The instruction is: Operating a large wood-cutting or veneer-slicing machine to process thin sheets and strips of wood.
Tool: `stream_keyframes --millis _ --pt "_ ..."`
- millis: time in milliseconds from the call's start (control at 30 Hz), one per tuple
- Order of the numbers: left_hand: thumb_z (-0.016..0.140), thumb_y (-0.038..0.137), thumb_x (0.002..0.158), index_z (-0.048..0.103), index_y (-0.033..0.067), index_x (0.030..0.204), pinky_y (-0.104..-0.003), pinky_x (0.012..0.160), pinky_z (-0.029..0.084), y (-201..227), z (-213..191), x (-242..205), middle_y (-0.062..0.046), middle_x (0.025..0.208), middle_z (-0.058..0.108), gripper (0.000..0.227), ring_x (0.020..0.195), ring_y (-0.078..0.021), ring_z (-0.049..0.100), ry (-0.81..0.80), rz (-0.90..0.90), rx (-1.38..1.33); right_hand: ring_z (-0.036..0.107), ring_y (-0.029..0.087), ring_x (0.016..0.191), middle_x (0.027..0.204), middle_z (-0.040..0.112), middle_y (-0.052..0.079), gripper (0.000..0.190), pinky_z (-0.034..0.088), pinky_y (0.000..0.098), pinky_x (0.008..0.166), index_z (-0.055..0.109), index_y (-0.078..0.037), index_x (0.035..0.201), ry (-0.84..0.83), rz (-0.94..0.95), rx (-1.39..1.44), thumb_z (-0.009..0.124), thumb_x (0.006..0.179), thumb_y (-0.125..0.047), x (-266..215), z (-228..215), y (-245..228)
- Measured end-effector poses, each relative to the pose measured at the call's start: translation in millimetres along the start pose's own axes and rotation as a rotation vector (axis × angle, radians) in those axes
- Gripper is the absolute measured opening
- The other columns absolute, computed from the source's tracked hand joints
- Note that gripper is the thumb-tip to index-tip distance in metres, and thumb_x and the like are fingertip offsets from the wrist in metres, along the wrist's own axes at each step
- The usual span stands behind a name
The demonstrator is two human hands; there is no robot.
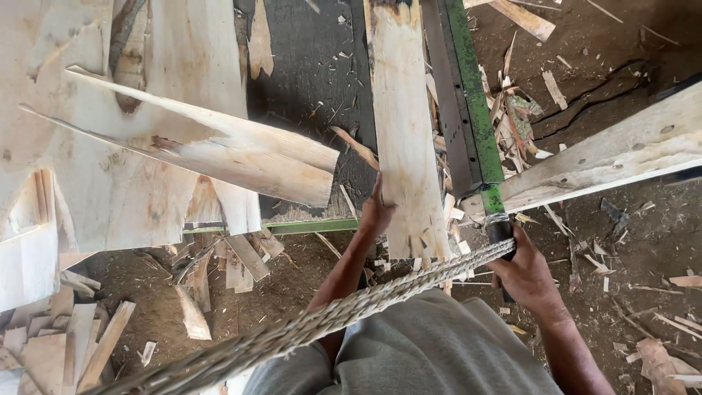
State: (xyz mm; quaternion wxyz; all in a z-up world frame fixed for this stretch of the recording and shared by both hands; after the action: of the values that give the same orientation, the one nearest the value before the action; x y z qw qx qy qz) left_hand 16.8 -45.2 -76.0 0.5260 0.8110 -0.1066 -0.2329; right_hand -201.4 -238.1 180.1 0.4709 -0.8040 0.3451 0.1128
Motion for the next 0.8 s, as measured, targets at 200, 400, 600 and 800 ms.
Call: stream_keyframes --millis 200,400,600,800 --pt "0.059 -0.003 0.091 0.023 0.0287 0.156 -0.022 0.035 0.041 14.9 -104.7 -14.3 -0.013 0.159 0.041 0.081 0.049 -0.0077 0.047 0.074 -0.068 0.169 0.069 0.019 0.056 0.096 0.07 0.015 0.056 0.065 0.039 0.049 0.043 -0.008 0.141 -0.045 -0.034 -0.079 0.064 0.09 -0.016 1.2 -2.9 -2.7" --pt "0.047 0.007 0.101 0.06 0.0295 0.142 -0.023 0.039 0.041 -8.2 -243.6 -26.0 -0.004 0.144 0.06 0.049 0.049 -0.0076 0.048 0.173 -0.158 0.452 0.071 0.023 0.057 0.101 0.071 0.016 0.056 0.065 0.0421 0.048 0.043 -0.01 0.14 -0.056 -0.029 -0.044 0.064 0.09 -0.02 0.8 -5.3 -9.4" --pt "0.041 0.037 0.107 0.077 0.0148 0.108 -0.029 0.045 0.048 -59.5 -259.1 5.3 -0.002 0.086 0.078 0.043 0.052 -0.0069 0.06 0.675 -0.214 0.379 0.071 0.023 0.059 0.104 0.07 0.02 0.062 0.063 0.0401 0.047 0.033 -0.015 0.155 -0.039 -0.021 -0.029 0.058 0.098 -0.021 -3.3 -3.1 -22.0" --pt "0.056 0.04 0.104 0.063 0.0012 0.113 -0.038 0.074 0.07 -60.1 -103.4 -19.1 -0.02 0.109 0.073 0.041 0.089 -0.0292 0.079 0.376 -0.519 -1.091 0.073 0.023 0.071 0.129 0.055 0.029 0.051 0.063 0.0279 0.05 0.049 0.002 0.137 0.147 -0.688 -0.718 0.062 0.088 -0.004 18.4 14.4 33.9"
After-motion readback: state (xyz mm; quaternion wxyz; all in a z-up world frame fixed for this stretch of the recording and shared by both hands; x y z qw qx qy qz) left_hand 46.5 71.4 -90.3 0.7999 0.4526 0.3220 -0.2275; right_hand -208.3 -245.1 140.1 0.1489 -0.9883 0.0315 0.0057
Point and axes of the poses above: each hand's wrist, its own x-axis towards the middle knuckle, its own z-axis out of the palm, y = z × x, the point moved 4 cm from there along x, towards the middle knuckle
